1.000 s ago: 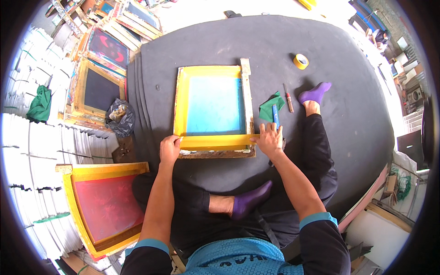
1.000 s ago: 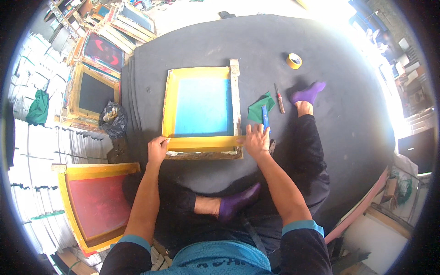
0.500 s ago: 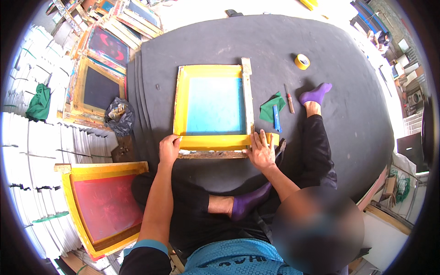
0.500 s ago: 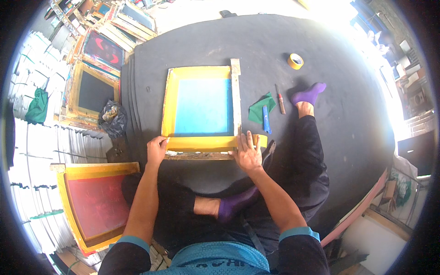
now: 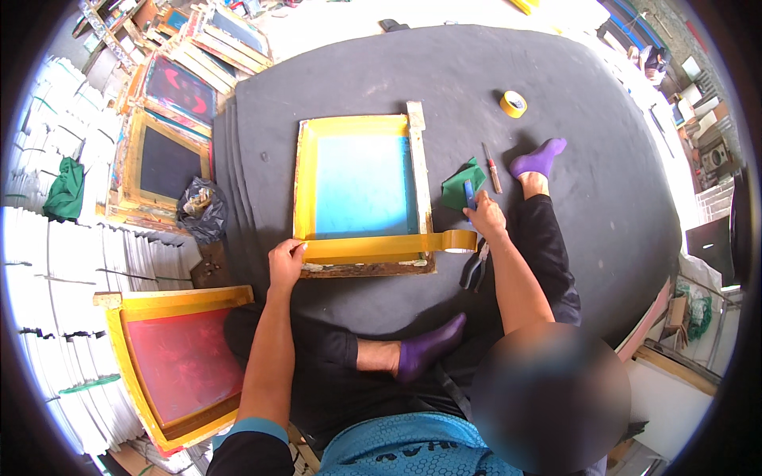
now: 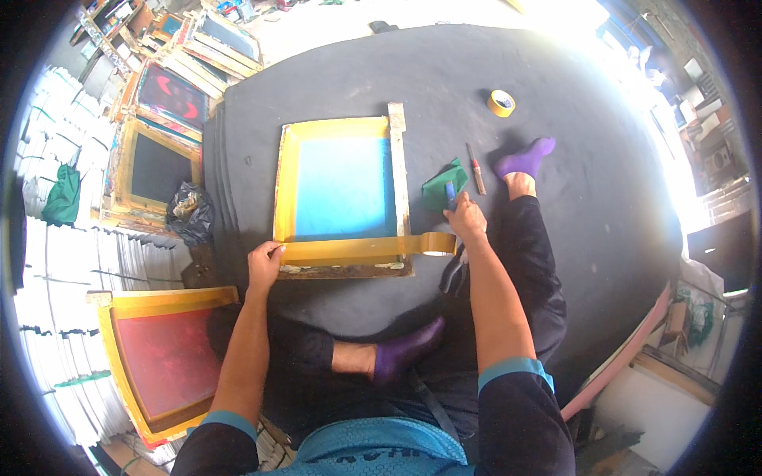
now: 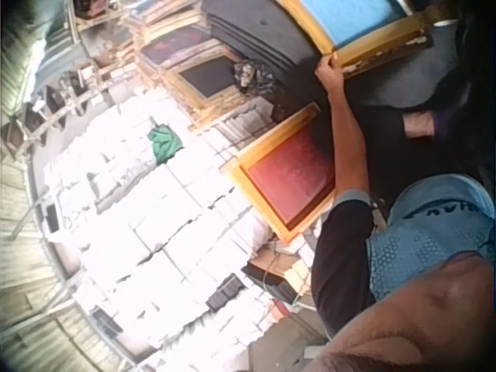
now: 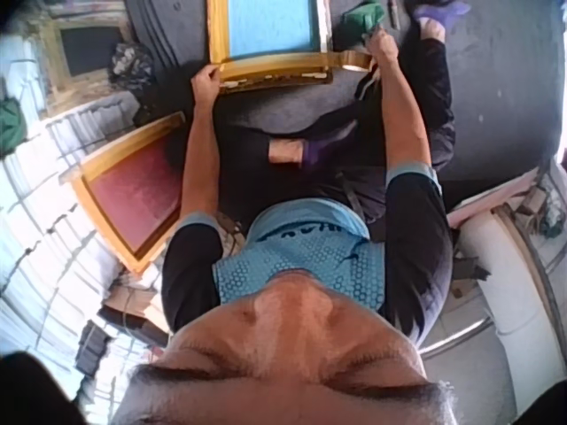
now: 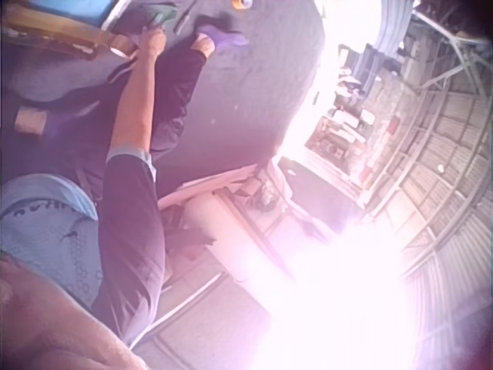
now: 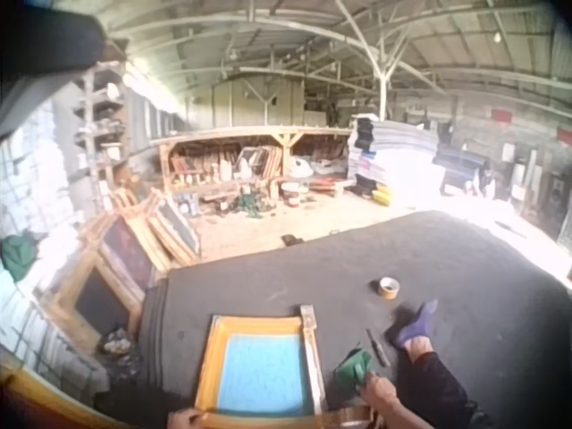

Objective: The person sits on the floor and applies yellow masking tape to the edges of a wooden screen printing frame. They use a utility knife to cut the tape and smooth it down along the frame's perimeter.

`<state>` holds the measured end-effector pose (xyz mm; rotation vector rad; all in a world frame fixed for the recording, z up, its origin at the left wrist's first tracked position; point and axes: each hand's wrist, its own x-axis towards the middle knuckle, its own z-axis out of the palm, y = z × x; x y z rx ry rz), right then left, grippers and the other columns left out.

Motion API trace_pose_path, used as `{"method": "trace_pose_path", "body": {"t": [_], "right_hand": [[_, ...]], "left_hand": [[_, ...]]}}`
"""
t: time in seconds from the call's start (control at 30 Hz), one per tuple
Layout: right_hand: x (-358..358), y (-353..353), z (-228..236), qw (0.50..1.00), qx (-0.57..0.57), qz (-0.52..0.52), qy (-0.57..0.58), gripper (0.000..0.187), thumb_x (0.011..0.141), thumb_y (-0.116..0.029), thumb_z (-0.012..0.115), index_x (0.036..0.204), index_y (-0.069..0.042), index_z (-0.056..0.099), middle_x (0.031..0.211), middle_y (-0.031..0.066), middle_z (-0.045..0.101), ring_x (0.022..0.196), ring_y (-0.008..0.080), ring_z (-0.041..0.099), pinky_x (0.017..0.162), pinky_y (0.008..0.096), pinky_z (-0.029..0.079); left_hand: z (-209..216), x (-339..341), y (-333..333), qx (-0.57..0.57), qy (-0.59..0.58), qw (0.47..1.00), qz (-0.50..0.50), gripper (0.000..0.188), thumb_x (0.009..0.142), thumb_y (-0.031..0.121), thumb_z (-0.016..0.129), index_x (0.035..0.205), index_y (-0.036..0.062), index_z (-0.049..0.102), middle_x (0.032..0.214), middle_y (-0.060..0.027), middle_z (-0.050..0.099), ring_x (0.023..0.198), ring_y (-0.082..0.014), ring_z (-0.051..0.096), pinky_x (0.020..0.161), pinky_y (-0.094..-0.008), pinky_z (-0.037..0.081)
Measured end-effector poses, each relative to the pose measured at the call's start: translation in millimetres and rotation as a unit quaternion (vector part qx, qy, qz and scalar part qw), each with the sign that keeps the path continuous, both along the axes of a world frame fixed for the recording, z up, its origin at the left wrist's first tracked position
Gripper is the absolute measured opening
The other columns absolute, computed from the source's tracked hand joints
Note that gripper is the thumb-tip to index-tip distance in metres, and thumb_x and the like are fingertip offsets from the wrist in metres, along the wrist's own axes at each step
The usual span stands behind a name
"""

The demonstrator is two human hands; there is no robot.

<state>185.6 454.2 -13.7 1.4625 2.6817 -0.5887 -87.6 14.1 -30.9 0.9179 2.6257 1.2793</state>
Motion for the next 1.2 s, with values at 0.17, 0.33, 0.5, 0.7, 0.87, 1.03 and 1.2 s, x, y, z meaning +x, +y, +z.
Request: {"method": "trace_pose_path", "body": {"t": [0.17,0.33,0.5,0.7,0.87,1.03,1.2], "right_hand": [[11.4,7.7,-6.5,0.999,0.022,0.021,0.013,0.051,0.083,-0.025,0.078,0.126,-0.004,0.061,0.116,0.0248,0.073,0.111,0.0431,0.071,0.097,0.0523,0.056],[24.6,6.9,-3.6,0.996,0.032,-0.031,0.071,0.034,0.087,-0.019,0.067,0.115,0.000,0.067,0.099,0.0305,0.073,0.098,0.0501,0.071,0.090,0.0557,0.056],[29.0,-56.9,22.8,0.961,0.092,-0.003,0.261,0.025,0.097,-0.012,0.056,0.118,0.001,0.063,0.087,0.0325,0.070,0.093,0.0520,0.069,0.079,0.0574,0.056],[41.7,-168.4,37.6,0.979,-0.031,0.052,0.197,0.042,0.104,-0.012,0.052,0.145,-0.002,0.052,0.102,0.0355,0.070,0.093,0.0516,0.071,0.083,0.0583,0.057],[41.6,-189.6,29.5,0.988,-0.051,0.056,0.137,0.052,0.104,-0.014,0.048,0.155,0.000,0.045,0.113,0.0357,0.070,0.100,0.0523,0.070,0.092,0.0598,0.055],[38.0,-187.6,28.7,0.988,-0.056,0.061,0.134,0.053,0.104,-0.013,0.046,0.155,0.001,0.044,0.114,0.0363,0.069,0.102,0.0526,0.070,0.094,0.0590,0.055],[36.1,-191.5,24.8,0.988,-0.051,0.060,0.135,0.052,0.105,-0.016,0.044,0.155,-0.001,0.044,0.114,0.0373,0.069,0.101,0.0543,0.069,0.095,0.0601,0.054]], "left_hand": [[-4.5,-3.3,-2.9,-0.003,-0.018,1.000,-0.007,0.017,0.091,0.011,0.078,0.098,-0.0042,0.076,0.088,-0.0191,0.077,0.081,-0.0276,0.076,0.075,-0.0376,0.057],[-5.3,-1.0,1.1,0.001,-0.020,1.000,-0.004,0.016,0.091,0.010,0.079,0.098,-0.0043,0.076,0.085,-0.0184,0.077,0.076,-0.0263,0.075,0.073,-0.0371,0.056],[-3.2,-1.6,-3.7,-0.007,-0.025,1.000,0.009,0.016,0.091,0.010,0.079,0.099,-0.0041,0.076,0.084,-0.0178,0.076,0.074,-0.0252,0.074,0.072,-0.0363,0.056],[2.1,0.1,1.0,-0.017,-0.047,0.999,0.014,0.016,0.091,0.010,0.079,0.098,-0.0037,0.077,0.083,-0.0172,0.076,0.073,-0.0236,0.074,0.071,-0.0363,0.056],[2.8,-0.4,0.3,-0.019,-0.048,0.999,0.013,0.016,0.092,0.010,0.079,0.098,-0.0040,0.077,0.083,-0.0171,0.076,0.073,-0.0235,0.074,0.071,-0.0365,0.056],[2.2,-0.8,0.1,-0.025,-0.054,0.998,0.018,0.016,0.092,0.011,0.078,0.099,-0.0039,0.077,0.084,-0.0174,0.077,0.074,-0.0246,0.074,0.072,-0.0370,0.056],[2.3,-0.3,-0.2,-0.016,-0.055,0.998,0.016,0.016,0.092,0.012,0.078,0.099,-0.0032,0.077,0.084,-0.0179,0.077,0.075,-0.0257,0.075,0.073,-0.0376,0.056]]}}
